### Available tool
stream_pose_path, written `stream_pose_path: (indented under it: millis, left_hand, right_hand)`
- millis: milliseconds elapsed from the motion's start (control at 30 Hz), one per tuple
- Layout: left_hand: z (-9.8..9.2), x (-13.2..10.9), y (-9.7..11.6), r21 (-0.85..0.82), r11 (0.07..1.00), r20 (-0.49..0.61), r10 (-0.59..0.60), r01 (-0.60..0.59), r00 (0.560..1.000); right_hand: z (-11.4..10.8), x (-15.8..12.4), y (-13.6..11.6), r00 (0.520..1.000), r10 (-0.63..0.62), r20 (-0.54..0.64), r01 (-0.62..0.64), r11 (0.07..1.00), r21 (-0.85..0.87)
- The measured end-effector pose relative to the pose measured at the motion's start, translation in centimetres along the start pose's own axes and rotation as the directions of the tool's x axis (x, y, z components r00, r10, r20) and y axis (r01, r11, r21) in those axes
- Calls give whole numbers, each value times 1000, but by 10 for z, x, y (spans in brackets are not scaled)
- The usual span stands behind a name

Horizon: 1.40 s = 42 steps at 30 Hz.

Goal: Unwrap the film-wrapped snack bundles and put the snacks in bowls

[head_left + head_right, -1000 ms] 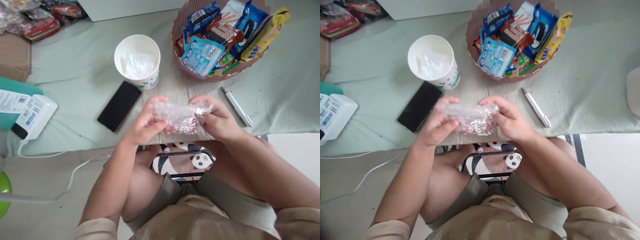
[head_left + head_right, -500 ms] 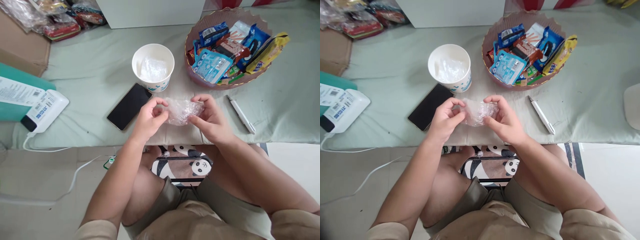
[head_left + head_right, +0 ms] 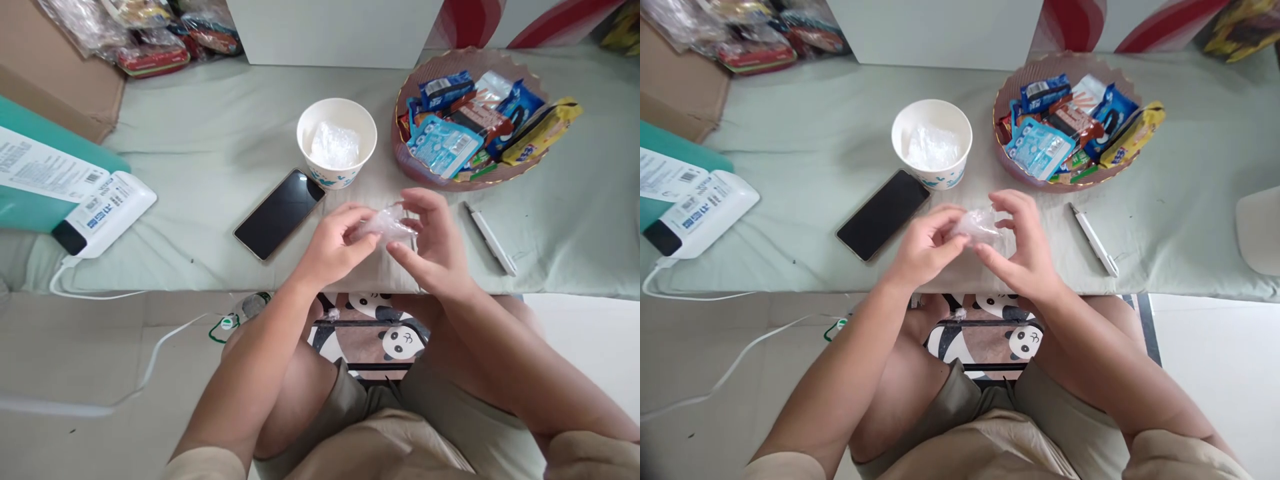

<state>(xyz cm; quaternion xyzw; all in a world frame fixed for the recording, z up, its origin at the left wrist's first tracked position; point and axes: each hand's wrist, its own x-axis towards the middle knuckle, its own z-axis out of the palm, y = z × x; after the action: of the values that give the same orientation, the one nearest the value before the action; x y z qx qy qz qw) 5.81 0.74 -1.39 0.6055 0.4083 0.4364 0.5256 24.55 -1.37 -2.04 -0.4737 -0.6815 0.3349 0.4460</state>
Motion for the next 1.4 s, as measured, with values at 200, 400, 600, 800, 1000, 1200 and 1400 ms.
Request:
stream_pose_path:
  millis: [200, 400, 600, 800, 1000, 1200, 1400]
  left_hand:
    - [-19, 16, 4, -6, 971, -151, 235, -239, 960]
    - [-57, 33, 4, 354, 922, -458, 314, -153, 832]
    - [-59, 46, -5, 429, 903, -487, 241, -10, 839]
    - [-56, 57, 5, 193, 975, -532, 12, 107, 847]
    - [-61, 54, 11, 83, 990, -475, -60, 113, 878]
    - [-63, 56, 22, 36, 994, -547, -67, 103, 834]
    - [-74, 53, 30, -203, 979, -643, -159, 34, 749]
  right_hand:
    - [-6, 46, -22, 998, -16, -64, 7, 991, -135]
    - [5, 150, -59, 985, 82, 151, -8, 898, -439]
    - [42, 195, -65, 881, 223, 417, 234, 559, -795]
    - [62, 214, -36, 639, 281, 716, 516, 534, -670]
    - [85, 237, 21, 456, 207, 866, 648, 590, -482]
    - [97, 227, 20, 533, 210, 819, 595, 595, -540]
    - [67, 255, -21, 503, 284, 816, 557, 615, -558]
